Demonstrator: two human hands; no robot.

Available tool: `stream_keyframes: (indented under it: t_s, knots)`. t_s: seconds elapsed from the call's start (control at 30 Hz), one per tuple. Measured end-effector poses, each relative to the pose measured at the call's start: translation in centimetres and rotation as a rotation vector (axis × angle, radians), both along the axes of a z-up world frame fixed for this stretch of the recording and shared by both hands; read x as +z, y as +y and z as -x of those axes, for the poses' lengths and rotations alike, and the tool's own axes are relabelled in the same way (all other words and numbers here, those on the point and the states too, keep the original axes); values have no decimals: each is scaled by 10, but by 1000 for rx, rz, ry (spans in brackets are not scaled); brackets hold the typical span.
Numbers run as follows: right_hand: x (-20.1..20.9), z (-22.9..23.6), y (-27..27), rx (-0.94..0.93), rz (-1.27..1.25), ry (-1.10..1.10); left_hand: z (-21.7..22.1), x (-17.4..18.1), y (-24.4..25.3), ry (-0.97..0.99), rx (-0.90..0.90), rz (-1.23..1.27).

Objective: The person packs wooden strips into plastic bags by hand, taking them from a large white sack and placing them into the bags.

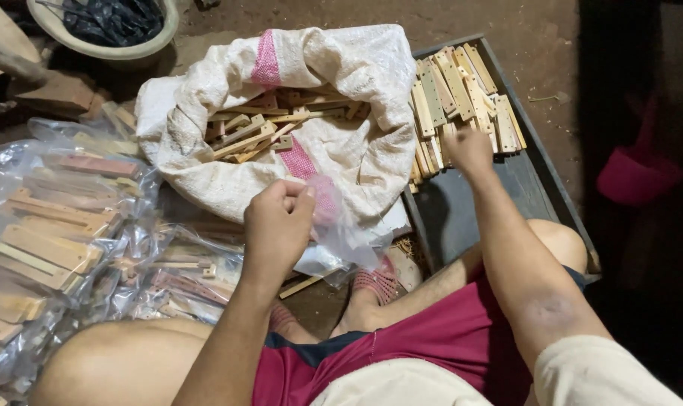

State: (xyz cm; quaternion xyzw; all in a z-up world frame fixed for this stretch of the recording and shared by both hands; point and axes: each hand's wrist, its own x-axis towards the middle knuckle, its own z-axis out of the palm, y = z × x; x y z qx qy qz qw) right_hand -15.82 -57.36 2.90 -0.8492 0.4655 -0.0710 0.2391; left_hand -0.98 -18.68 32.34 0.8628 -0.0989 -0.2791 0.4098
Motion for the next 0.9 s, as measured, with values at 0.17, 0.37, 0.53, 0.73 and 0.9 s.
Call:
stream_keyframes:
  t_s: [0.17,0.37,0.53,0.73,0.9]
  knots:
    - [-45,12,49,-89,-42,95,-3,6,2,-61,44,41]
    - [3,-36,51,-145,-12,-42,1,17,-5,-100,50,103]
    - [-10,-66,29,-126,17,120,5,39,-9,-72,59,155]
    - [27,-47,6,-50,25,87,-3,28,-4,-160,75,173]
    - [273,-13,65,117,-155,-550,-9,26,-20,-308,-59,222]
